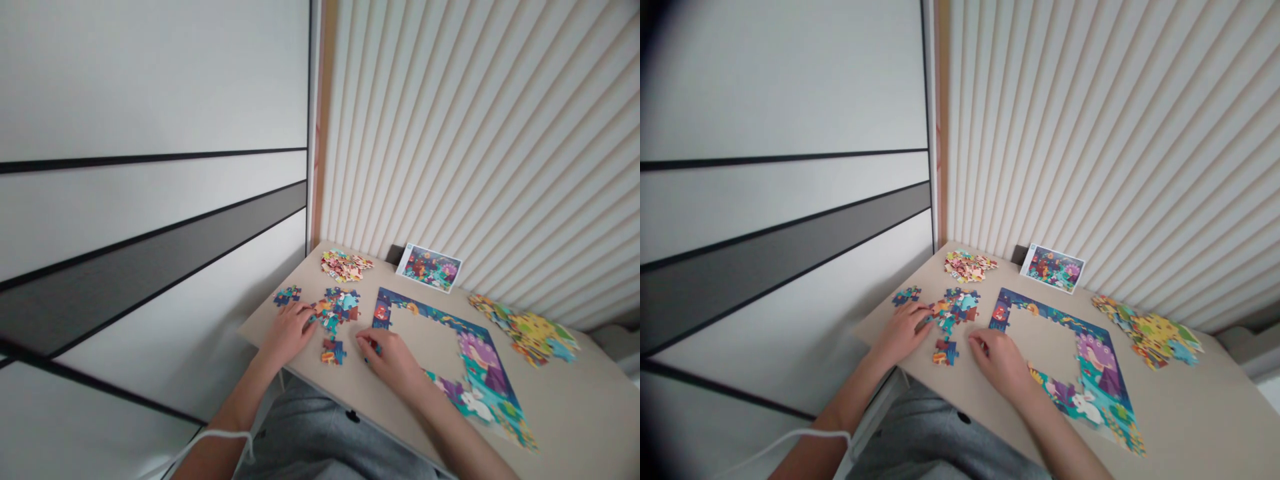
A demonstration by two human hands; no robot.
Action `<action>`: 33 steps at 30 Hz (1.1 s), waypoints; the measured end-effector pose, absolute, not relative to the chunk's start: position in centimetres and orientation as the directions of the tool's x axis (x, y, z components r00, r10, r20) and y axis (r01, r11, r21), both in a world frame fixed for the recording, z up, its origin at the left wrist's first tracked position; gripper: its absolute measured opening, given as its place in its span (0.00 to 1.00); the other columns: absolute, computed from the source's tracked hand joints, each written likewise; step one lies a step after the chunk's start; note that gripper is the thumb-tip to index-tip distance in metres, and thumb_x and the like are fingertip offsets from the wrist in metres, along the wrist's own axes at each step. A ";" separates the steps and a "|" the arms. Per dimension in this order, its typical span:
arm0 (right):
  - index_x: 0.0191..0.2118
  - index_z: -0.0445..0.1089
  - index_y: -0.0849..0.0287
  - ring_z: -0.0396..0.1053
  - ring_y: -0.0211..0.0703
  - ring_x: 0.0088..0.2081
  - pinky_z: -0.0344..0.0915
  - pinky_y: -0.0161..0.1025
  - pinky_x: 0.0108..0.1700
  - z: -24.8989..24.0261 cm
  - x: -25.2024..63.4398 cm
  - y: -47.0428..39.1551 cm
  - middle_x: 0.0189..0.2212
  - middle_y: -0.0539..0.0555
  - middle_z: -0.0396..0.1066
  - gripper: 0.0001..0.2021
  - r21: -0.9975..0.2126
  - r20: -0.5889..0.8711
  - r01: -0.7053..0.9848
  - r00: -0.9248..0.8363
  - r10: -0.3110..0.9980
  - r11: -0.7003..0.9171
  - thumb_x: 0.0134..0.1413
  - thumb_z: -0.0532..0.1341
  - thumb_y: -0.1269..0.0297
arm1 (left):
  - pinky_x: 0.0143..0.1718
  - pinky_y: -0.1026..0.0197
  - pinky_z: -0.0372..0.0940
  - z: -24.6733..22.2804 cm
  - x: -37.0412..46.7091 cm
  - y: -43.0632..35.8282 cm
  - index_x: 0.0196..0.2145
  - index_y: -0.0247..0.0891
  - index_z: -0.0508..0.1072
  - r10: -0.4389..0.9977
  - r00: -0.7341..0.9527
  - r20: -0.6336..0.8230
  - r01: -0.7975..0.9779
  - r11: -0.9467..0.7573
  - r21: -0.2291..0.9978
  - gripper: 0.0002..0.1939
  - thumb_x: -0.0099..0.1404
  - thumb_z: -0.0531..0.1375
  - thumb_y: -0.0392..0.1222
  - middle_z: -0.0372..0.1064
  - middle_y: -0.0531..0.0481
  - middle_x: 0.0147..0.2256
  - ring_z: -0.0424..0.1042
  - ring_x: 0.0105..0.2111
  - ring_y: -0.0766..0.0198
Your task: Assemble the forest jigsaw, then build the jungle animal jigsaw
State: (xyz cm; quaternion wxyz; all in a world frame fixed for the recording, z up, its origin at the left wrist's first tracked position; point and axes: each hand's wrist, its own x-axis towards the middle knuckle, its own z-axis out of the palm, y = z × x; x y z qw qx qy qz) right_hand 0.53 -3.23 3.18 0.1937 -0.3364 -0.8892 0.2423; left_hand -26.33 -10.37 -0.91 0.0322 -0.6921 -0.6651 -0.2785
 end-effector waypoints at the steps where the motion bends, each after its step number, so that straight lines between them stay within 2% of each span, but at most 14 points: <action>1: 0.44 0.76 0.53 0.74 0.48 0.40 0.66 0.41 0.44 3.1 1.0 -3.6 0.38 0.55 0.78 0.14 -0.567 0.192 0.488 -0.705 0.683 0.663 0.69 0.53 0.58 | 0.59 0.49 0.62 -0.9 -26.3 -10.4 0.49 0.44 0.75 0.899 -0.044 0.436 0.938 -0.113 0.328 0.12 0.71 0.58 0.44 0.72 0.46 0.48 0.70 0.51 0.54; 4: 0.44 0.76 0.53 0.73 0.49 0.41 0.67 0.44 0.45 2.8 2.4 -5.5 0.38 0.57 0.77 0.13 -0.580 0.259 0.443 -0.695 0.671 0.683 0.69 0.54 0.58 | 0.59 0.48 0.61 -1.0 -26.7 -10.4 0.51 0.43 0.74 0.869 -0.113 0.483 0.953 -0.043 0.300 0.13 0.72 0.57 0.45 0.70 0.43 0.52 0.68 0.54 0.52; 7: 0.44 0.75 0.52 0.72 0.50 0.41 0.68 0.47 0.44 2.0 3.4 -8.2 0.38 0.57 0.76 0.11 -0.612 0.320 0.385 -0.678 0.662 0.691 0.69 0.55 0.60 | 0.59 0.45 0.61 -0.9 -28.0 -10.4 0.56 0.39 0.71 0.815 -0.265 0.515 0.957 0.158 0.243 0.18 0.72 0.54 0.45 0.68 0.38 0.55 0.66 0.56 0.47; 9: 0.43 0.74 0.51 0.71 0.50 0.40 0.68 0.48 0.44 1.3 3.7 -9.9 0.36 0.57 0.75 0.09 -0.627 0.342 0.353 -0.675 0.653 0.694 0.69 0.55 0.62 | 0.57 0.42 0.61 -0.9 -29.5 -10.2 0.58 0.35 0.69 0.794 -0.364 0.486 0.931 0.309 0.193 0.22 0.72 0.53 0.48 0.66 0.34 0.56 0.65 0.57 0.42; 11: 0.43 0.73 0.51 0.70 0.50 0.39 0.67 0.48 0.43 0.8 3.8 -11.0 0.35 0.56 0.75 0.09 -0.616 0.359 0.347 -0.675 0.645 0.707 0.69 0.55 0.63 | 0.53 0.43 0.64 -1.1 -31.0 -9.9 0.57 0.34 0.70 0.825 -0.411 0.388 0.912 0.375 0.168 0.25 0.71 0.53 0.53 0.69 0.33 0.53 0.68 0.54 0.40; 13: 0.43 0.73 0.51 0.70 0.50 0.39 0.66 0.48 0.44 0.5 3.7 -11.4 0.34 0.55 0.75 0.09 -0.599 0.366 0.369 -0.663 0.653 0.711 0.69 0.55 0.64 | 0.49 0.47 0.66 -1.4 -32.4 -9.6 0.54 0.34 0.72 0.880 -0.389 0.273 0.920 0.354 0.168 0.25 0.71 0.52 0.55 0.73 0.36 0.48 0.72 0.48 0.44; 16: 0.42 0.73 0.53 0.70 0.48 0.41 0.65 0.46 0.47 0.6 3.7 -11.4 0.37 0.55 0.76 0.09 -0.613 0.347 0.403 -0.636 0.689 0.680 0.69 0.55 0.65 | 0.50 0.50 0.66 -2.1 -33.9 -9.2 0.52 0.33 0.73 0.901 -0.336 0.274 0.939 0.299 0.167 0.25 0.71 0.52 0.56 0.74 0.36 0.47 0.73 0.47 0.47; 22: 0.41 0.72 0.53 0.69 0.46 0.41 0.63 0.43 0.47 1.0 3.8 -11.3 0.37 0.53 0.76 0.08 -0.635 0.336 0.429 -0.596 0.729 0.643 0.70 0.55 0.65 | 0.51 0.48 0.66 -2.5 -34.6 -9.7 0.54 0.33 0.72 0.879 -0.327 0.346 0.944 0.284 0.171 0.25 0.69 0.55 0.55 0.75 0.36 0.48 0.73 0.47 0.45; 26: 0.40 0.72 0.54 0.69 0.45 0.41 0.63 0.42 0.48 1.0 3.8 -11.6 0.37 0.53 0.76 0.08 -0.626 0.336 0.450 -0.582 0.740 0.637 0.69 0.56 0.66 | 0.55 0.46 0.65 -0.7 -33.4 -10.9 0.58 0.34 0.68 0.803 -0.372 0.467 0.927 0.295 0.231 0.26 0.71 0.53 0.55 0.73 0.36 0.51 0.72 0.51 0.44; 28: 0.41 0.73 0.54 0.69 0.45 0.41 0.63 0.42 0.48 1.1 3.9 -11.7 0.36 0.54 0.76 0.08 -0.631 0.338 0.440 -0.585 0.737 0.639 0.69 0.56 0.66 | 0.58 0.43 0.63 0.6 -31.7 -11.3 0.59 0.35 0.66 0.759 -0.367 0.538 0.927 0.248 0.282 0.26 0.73 0.53 0.56 0.72 0.36 0.52 0.71 0.53 0.44; 30: 0.43 0.74 0.54 0.70 0.45 0.42 0.63 0.42 0.49 1.1 4.0 -11.6 0.37 0.54 0.76 0.09 -0.661 0.347 0.409 -0.577 0.739 0.629 0.69 0.56 0.65 | 0.59 0.44 0.63 1.5 -29.0 -11.5 0.60 0.38 0.66 0.752 -0.293 0.591 0.933 0.089 0.349 0.25 0.72 0.55 0.56 0.71 0.40 0.53 0.71 0.54 0.46; 33: 0.49 0.73 0.54 0.70 0.44 0.42 0.65 0.41 0.47 0.7 4.1 -11.1 0.41 0.56 0.75 0.11 -0.764 0.368 0.341 -0.465 0.805 0.547 0.69 0.56 0.62 | 0.59 0.47 0.66 1.7 -23.7 -11.2 0.61 0.44 0.65 0.805 0.060 0.590 0.865 -0.337 0.372 0.23 0.72 0.58 0.53 0.71 0.44 0.54 0.72 0.54 0.52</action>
